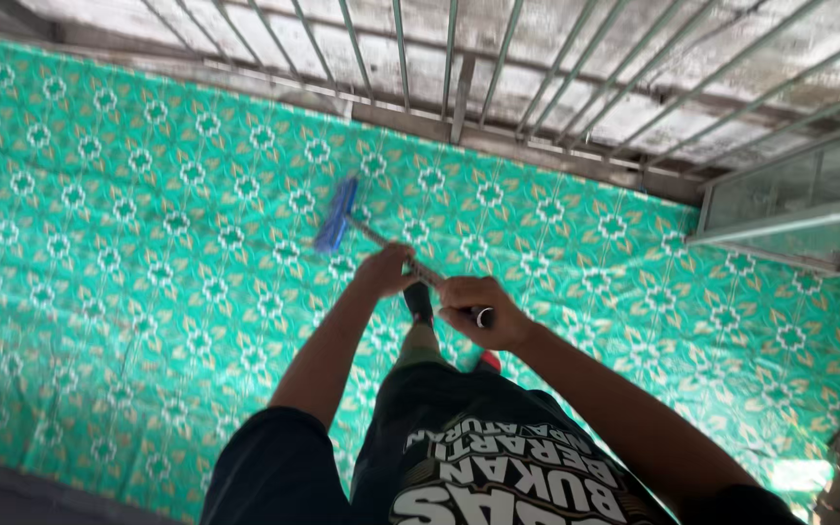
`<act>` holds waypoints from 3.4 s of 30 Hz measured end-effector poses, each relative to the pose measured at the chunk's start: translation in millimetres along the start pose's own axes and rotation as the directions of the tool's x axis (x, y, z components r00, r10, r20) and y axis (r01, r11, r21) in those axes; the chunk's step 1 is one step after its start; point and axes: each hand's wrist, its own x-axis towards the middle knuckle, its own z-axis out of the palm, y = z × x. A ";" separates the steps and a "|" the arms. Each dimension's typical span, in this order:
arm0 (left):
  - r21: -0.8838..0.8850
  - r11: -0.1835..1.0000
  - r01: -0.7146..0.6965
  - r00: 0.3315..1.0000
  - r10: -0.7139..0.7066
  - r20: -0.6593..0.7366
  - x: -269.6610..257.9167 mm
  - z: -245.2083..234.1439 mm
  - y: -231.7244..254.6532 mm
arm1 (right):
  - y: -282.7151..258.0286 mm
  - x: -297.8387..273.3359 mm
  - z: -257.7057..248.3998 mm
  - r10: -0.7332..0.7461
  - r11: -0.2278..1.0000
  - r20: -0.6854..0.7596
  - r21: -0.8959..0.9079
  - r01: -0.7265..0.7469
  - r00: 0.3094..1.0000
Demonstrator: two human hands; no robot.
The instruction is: The person sweeps the green patterned floor of a balcony using a long-handled brush.
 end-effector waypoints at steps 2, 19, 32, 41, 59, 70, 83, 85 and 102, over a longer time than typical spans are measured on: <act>-0.085 0.992 0.090 0.993 -0.082 0.090 11.1 8.3 -13.5 | 20.3 27.1 4.7 -0.161 0.971 -0.076 0.169 0.172 0.984; -0.431 0.814 -0.389 0.762 0.547 0.346 117.1 -96.0 129.9 | -67.4 110.0 -48.5 0.184 0.932 -0.070 -0.304 -0.196 0.980; -0.045 0.978 0.205 0.932 -0.180 0.316 161.6 -100.2 -26.0 | 29.9 129.7 -49.3 0.011 0.999 -0.132 -0.049 -0.018 0.991; -0.555 0.823 0.124 0.915 0.121 0.384 170.4 48.6 142.9 | -19.0 25.6 -121.8 0.191 0.920 -0.124 -0.323 -0.222 0.974; -0.093 0.962 -0.256 0.966 0.254 -0.038 153.5 53.4 297.8 | -62.6 -151.7 -231.3 -0.057 0.996 -0.238 -0.077 0.039 0.970; -0.398 0.911 -0.110 0.937 0.229 0.264 181.7 158.9 428.1 | -95.3 -244.1 -274.7 0.205 0.941 -0.371 -0.179 -0.286 0.906; -0.236 0.881 -0.410 0.869 0.456 0.193 118.3 58.0 472.0 | -166.4 -259.4 -247.4 -0.040 0.954 -0.270 -0.297 -0.044 0.962; -0.177 0.945 -0.275 0.905 0.317 0.283 94.0 50.6 443.0 | -150.2 -265.0 -239.4 -0.059 0.978 -0.232 -0.209 0.009 0.971; -0.627 0.706 0.329 0.938 -0.320 0.132 -193.6 55.0 335.4 | -2.0 -299.1 -70.2 0.164 0.976 -0.329 0.191 -0.104 0.930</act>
